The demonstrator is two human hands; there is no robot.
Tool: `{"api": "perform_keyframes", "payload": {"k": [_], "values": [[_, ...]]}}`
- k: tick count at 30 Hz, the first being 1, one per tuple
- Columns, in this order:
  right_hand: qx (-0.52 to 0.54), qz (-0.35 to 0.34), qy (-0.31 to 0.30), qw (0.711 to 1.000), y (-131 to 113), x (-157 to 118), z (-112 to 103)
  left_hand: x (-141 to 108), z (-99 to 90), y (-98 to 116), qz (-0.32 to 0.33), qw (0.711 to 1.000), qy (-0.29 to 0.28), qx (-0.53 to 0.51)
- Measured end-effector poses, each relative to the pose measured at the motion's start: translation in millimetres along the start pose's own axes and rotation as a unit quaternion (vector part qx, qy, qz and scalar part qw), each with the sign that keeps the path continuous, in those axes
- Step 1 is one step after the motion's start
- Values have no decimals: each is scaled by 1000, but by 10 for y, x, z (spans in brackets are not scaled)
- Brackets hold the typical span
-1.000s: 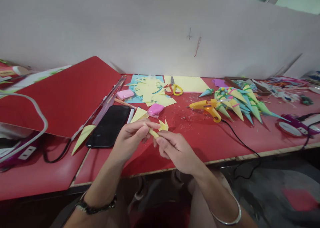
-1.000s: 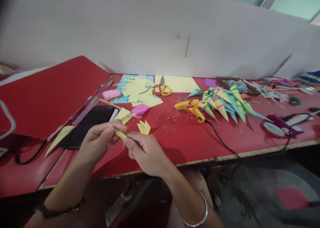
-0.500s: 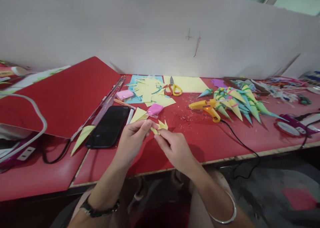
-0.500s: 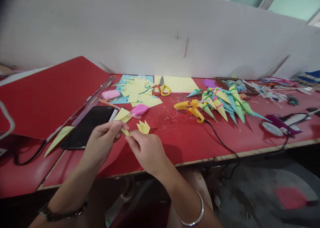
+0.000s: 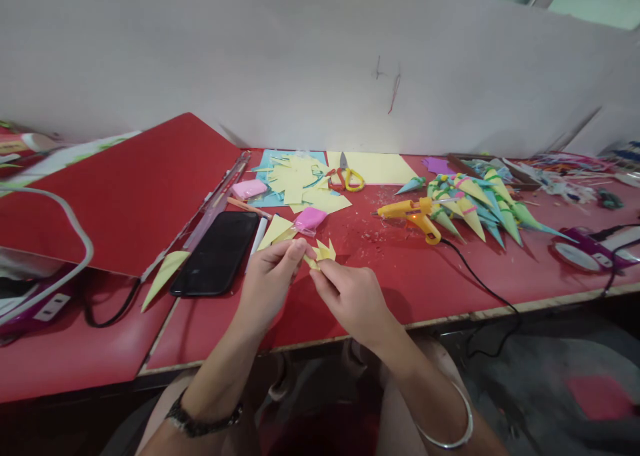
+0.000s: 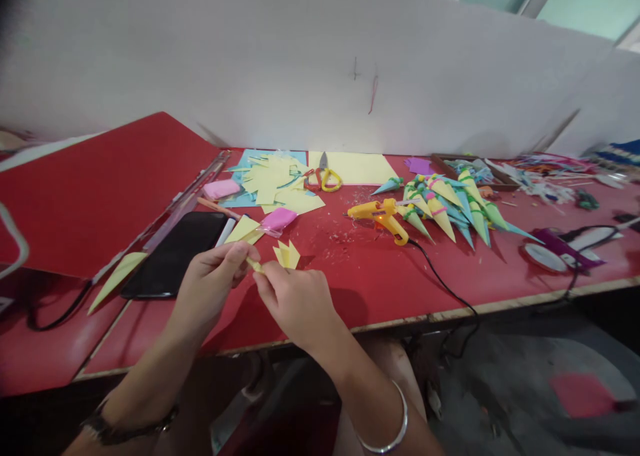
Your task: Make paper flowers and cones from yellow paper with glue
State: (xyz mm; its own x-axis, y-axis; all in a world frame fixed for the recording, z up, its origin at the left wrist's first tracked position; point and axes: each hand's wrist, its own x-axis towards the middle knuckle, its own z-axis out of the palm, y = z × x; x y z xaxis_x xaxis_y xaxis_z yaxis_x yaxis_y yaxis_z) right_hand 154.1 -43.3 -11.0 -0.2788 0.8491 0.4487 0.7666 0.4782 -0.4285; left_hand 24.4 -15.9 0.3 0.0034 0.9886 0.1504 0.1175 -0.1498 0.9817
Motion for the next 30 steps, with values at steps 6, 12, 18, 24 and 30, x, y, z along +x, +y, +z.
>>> {"api": "perform_keyframes", "payload": {"k": [6, 12, 18, 24, 30], "values": [[8, 0, 4, 1000, -6, -2, 13, -4, 5, -7, 5, 1000, -3, 9], [59, 11, -4, 998, 18, -2, -6, -2, 14, -8, 7, 1000, 3, 2], [149, 18, -20, 988, 52, 1, -17, -6, 27, -4, 8, 1000, 6, 4], [175, 19, -23, 984, 45, 2, -29, -8, 14, -11, 16, 1000, 0, 9], [260, 57, -40, 963, 14, 17, 15, 11, -12, -35, 33, 999, -4, -13]]}}
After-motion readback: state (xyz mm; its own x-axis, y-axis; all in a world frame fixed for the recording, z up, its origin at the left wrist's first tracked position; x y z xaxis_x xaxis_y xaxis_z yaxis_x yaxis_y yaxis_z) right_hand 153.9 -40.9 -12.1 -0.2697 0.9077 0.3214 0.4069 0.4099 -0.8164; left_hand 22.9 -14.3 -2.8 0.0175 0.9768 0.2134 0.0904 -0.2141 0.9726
